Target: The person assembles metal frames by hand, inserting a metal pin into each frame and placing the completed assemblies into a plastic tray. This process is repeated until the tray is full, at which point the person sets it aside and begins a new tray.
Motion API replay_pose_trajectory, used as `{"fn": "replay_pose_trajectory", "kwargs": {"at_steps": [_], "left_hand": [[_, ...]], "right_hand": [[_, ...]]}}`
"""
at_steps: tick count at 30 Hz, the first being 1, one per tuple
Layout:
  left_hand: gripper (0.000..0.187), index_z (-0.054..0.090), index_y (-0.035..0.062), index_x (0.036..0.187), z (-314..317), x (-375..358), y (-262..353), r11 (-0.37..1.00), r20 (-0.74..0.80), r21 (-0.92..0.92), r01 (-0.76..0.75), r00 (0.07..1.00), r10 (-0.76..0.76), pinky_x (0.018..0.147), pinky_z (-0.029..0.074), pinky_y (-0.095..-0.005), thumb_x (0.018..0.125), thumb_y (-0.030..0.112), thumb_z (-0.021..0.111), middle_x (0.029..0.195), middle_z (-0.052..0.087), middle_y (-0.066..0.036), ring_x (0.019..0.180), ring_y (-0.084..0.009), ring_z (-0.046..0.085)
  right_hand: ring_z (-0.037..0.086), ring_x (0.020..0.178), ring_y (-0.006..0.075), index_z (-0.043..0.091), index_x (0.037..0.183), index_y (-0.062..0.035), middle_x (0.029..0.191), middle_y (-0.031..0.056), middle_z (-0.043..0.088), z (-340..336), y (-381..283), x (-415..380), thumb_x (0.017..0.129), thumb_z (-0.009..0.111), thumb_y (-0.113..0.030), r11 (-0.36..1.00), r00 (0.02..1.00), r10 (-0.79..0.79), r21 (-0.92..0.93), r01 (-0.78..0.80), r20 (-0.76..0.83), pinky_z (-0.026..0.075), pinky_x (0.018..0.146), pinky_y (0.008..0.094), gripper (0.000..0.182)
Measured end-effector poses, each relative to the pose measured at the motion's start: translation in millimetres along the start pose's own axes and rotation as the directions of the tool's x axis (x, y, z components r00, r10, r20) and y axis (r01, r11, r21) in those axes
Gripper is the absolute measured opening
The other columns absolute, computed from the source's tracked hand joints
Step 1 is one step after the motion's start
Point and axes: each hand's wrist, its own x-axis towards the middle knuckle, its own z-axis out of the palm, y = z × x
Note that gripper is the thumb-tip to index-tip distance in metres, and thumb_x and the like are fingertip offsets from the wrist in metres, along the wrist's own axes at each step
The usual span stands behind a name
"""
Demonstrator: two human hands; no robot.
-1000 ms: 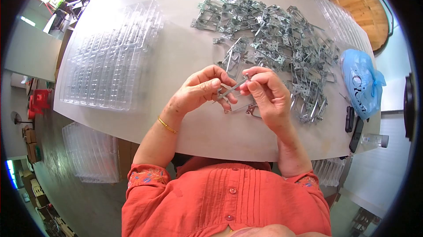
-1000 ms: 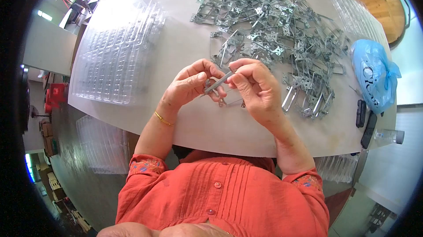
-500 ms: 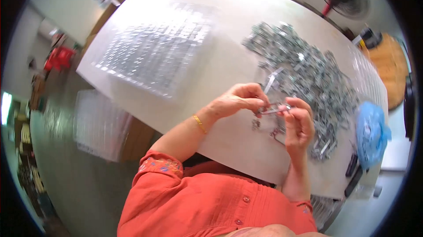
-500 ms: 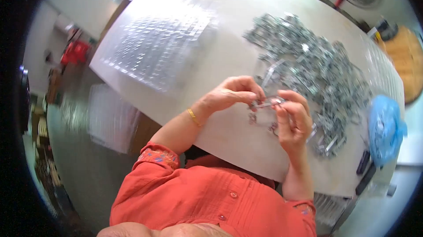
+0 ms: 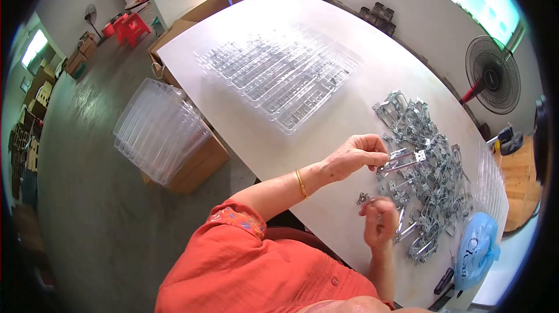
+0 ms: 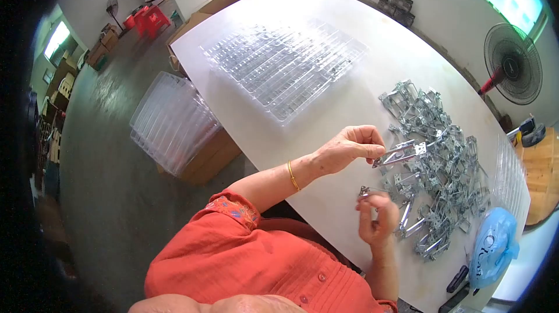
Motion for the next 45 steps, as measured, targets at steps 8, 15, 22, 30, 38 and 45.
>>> {"fn": "replay_pose_trajectory", "kwargs": {"at_steps": [8,15,22,30,38,45], "left_hand": [[0.006,0.068,0.0022,0.093,-11.0,-58.7,104.8,0.657,-0.07,0.688,-0.31,0.872,0.485,0.076,0.051,-0.0242,0.09,0.003,0.074,0.085,0.068,0.0,0.082,-0.0077,0.063],[0.008,0.073,0.0041,0.089,-138.6,-101.3,218.3,0.378,-0.356,0.923,0.076,0.545,0.759,0.07,0.049,-0.021,0.093,0.011,0.073,0.079,0.069,0.002,0.077,-0.0045,0.061],[0.016,0.073,0.0038,0.079,-282.2,-121.4,274.5,0.163,-0.399,0.852,0.498,0.415,0.818,0.067,0.053,-0.0338,0.083,0.02,0.072,0.07,0.072,-0.009,0.066,-0.0192,0.069],[0.015,0.073,0.009,0.077,-344.5,-108.0,269.8,0.017,-0.415,0.76,0.65,0.465,0.782,0.073,0.056,-0.0386,0.077,0.024,0.072,0.074,0.073,-0.012,0.073,-0.0287,0.072],[0.013,0.075,0.0118,0.079,-359.3,-97.4,269.4,0.056,-0.493,0.714,0.698,0.443,0.749,0.077,0.057,-0.0398,0.077,0.024,0.072,0.08,0.075,-0.012,0.079,-0.0294,0.073],[0.014,0.077,0.0135,0.08,-360.6,-93.8,267.1,0.022,-0.56,0.64,0.768,0.447,0.697,0.086,0.056,-0.0415,0.077,0.027,0.075,0.091,0.077,-0.014,0.091,-0.0305,0.073]], "right_hand": [[0.07,0.084,0.0322,0.062,0.093,-0.0049,0.093,0.0119,0.07,58.5,-20.3,-7.3,0.086,0.07,0.0,0.997,0.902,-0.069,0.012,0.071,0.425,0.057,0.074,0.0399,0.011],[0.066,0.107,0.0324,0.061,0.094,-0.0018,0.107,0.0133,0.067,91.5,-22.1,-5.3,0.086,0.072,-0.002,0.984,0.812,-0.17,0.054,0.169,0.558,0.053,0.096,0.0442,0.014],[0.065,0.107,0.0336,0.06,0.093,-0.0013,0.106,0.0123,0.065,110.1,-25.3,7.9,0.087,0.071,0.0,0.989,0.819,-0.147,0.074,0.127,0.554,0.055,0.09,0.0429,0.013],[0.065,0.107,0.0329,0.06,0.094,-0.0012,0.107,0.0123,0.065,112.9,-25.0,6.1,0.085,0.072,-0.001,0.99,0.826,-0.136,0.042,0.135,0.546,0.054,0.089,0.0409,0.015],[0.065,0.108,0.0326,0.061,0.096,-0.001,0.109,0.0132,0.065,113.1,-22.7,4.4,0.085,0.072,-0.004,0.99,0.819,-0.13,0.033,0.135,0.559,0.054,0.093,0.0402,0.015],[0.065,0.109,0.0326,0.061,0.097,-0.0009,0.109,0.013,0.065,112.4,-23.9,5.5,0.086,0.072,-0.004,0.989,0.819,-0.129,0.019,0.143,0.559,0.054,0.094,0.0402,0.016]]}}
